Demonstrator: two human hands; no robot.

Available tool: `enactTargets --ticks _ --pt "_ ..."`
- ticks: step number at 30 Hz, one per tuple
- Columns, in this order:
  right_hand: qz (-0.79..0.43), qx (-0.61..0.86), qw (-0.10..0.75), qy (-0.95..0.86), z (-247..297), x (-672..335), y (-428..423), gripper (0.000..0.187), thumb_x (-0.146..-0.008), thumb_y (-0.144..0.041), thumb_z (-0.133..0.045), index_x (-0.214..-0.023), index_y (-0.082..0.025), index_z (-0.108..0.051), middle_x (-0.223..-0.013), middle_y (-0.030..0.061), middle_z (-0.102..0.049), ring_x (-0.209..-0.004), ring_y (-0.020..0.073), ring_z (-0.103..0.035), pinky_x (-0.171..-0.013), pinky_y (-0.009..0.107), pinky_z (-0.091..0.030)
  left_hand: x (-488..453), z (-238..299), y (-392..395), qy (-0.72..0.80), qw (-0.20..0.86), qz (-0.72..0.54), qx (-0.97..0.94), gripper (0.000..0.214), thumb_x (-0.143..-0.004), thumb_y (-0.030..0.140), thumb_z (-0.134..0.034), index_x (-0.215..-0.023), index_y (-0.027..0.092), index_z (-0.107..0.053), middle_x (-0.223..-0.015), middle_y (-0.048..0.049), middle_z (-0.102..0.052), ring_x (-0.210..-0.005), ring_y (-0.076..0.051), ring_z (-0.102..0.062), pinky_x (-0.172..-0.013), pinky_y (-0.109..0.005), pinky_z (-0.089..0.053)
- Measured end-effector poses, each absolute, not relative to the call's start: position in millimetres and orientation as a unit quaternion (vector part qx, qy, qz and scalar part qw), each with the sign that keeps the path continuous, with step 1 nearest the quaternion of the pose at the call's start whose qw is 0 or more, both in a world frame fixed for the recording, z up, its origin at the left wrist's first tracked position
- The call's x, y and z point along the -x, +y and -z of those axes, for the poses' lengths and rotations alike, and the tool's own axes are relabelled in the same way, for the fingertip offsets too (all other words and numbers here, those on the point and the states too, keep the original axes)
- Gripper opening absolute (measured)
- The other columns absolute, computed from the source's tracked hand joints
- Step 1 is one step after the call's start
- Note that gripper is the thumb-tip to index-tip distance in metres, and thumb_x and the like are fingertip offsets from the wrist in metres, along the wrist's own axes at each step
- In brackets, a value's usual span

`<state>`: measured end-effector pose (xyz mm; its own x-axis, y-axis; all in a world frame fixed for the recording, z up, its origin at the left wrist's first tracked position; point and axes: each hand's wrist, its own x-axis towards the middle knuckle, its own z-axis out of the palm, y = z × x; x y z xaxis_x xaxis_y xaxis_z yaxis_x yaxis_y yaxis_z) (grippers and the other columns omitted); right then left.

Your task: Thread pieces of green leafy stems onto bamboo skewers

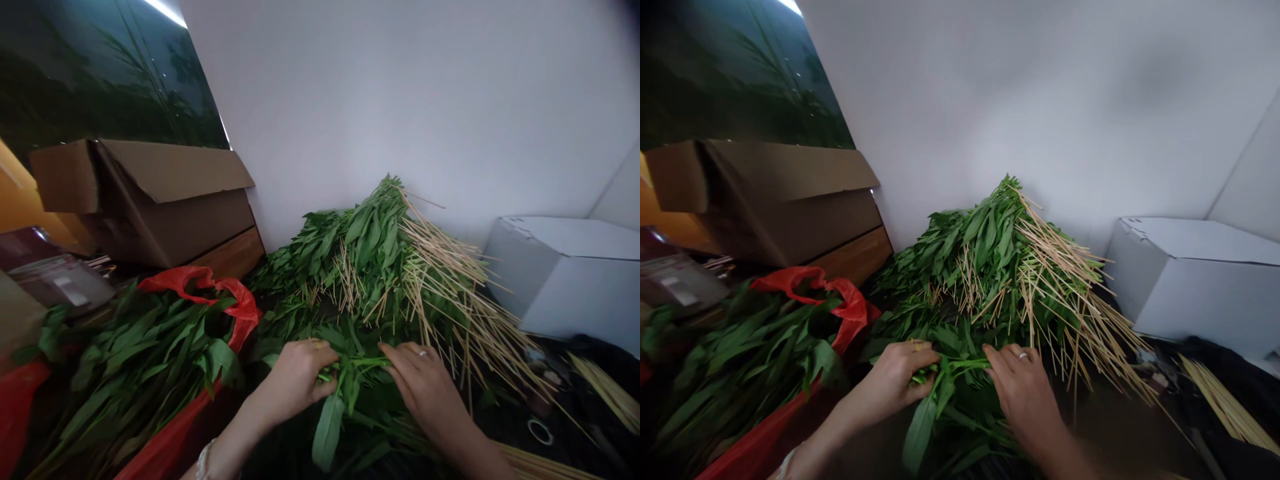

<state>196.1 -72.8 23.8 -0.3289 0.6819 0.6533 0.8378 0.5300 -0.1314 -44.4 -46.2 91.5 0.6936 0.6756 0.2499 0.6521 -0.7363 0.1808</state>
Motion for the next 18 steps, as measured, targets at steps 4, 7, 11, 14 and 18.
enactTargets --ticks 4,7,11,14,18 --pt "-0.029 0.478 0.333 -0.813 -20.3 -186.1 -78.9 0.035 -0.102 -0.031 -0.03 -0.098 -0.019 -0.063 -0.077 0.0044 -0.069 -0.069 0.0185 -0.064 -0.063 0.029 -0.044 41.3 -78.6 -36.0 0.393 0.078 -0.246 -0.883 0.012 -0.081 0.022 -0.056 -0.07 0.019 -0.06 -0.068 -0.0021 -0.06 -0.064 -0.016 -0.056 -0.061 -0.025 -0.039" --pt "-0.195 0.518 0.324 -0.768 -26.2 -181.6 -83.1 0.04 -0.1 -0.038 -0.033 -0.075 -0.022 -0.058 -0.061 -0.0022 -0.058 -0.055 0.014 -0.055 -0.055 0.025 -0.038 46.7 -75.4 -19.2 0.446 0.172 -0.378 -0.793 0.013 -0.077 0.028 -0.057 -0.069 0.017 -0.062 -0.068 -0.0018 -0.062 -0.064 -0.016 -0.057 -0.062 -0.025 -0.04" --pt "-0.35 0.555 0.348 -0.67 -27.4 -191.2 -79.6 0.044 -0.096 -0.048 -0.035 -0.074 -0.021 -0.062 -0.05 -0.0066 -0.035 -0.048 0.0123 -0.039 -0.047 0.023 -0.027 68.6 -90.0 3.5 0.543 0.209 -0.579 -0.571 0.019 -0.076 0.032 -0.052 -0.067 0.018 -0.061 -0.059 0.0018 -0.056 -0.057 -0.015 -0.053 -0.055 -0.023 -0.04" --pt "-0.414 0.544 0.363 -0.633 -23.4 -197.6 -74.9 0.045 -0.093 -0.052 -0.037 -0.078 -0.02 -0.063 -0.049 -0.0084 -0.029 -0.046 0.0117 -0.032 -0.046 0.023 -0.024 82.0 -104.8 9.9 0.534 0.225 -0.61 -0.541 0.02 -0.077 0.035 -0.054 -0.069 0.018 -0.06 -0.063 0.0017 -0.058 -0.062 -0.014 -0.054 -0.055 -0.021 -0.042" --pt "-0.398 0.548 0.376 -0.632 -24.1 -196.0 -74.5 0.044 -0.093 -0.051 -0.037 -0.08 -0.02 -0.065 -0.049 -0.0075 -0.033 -0.048 0.0125 -0.036 -0.047 0.024 -0.026 80.9 -112.6 3.1 0.464 0.302 -0.595 -0.583 0.021 -0.084 0.034 -0.051 -0.07 0.018 -0.055 -0.073 -0.0003 -0.061 -0.07 -0.015 -0.059 -0.062 -0.022 -0.046"
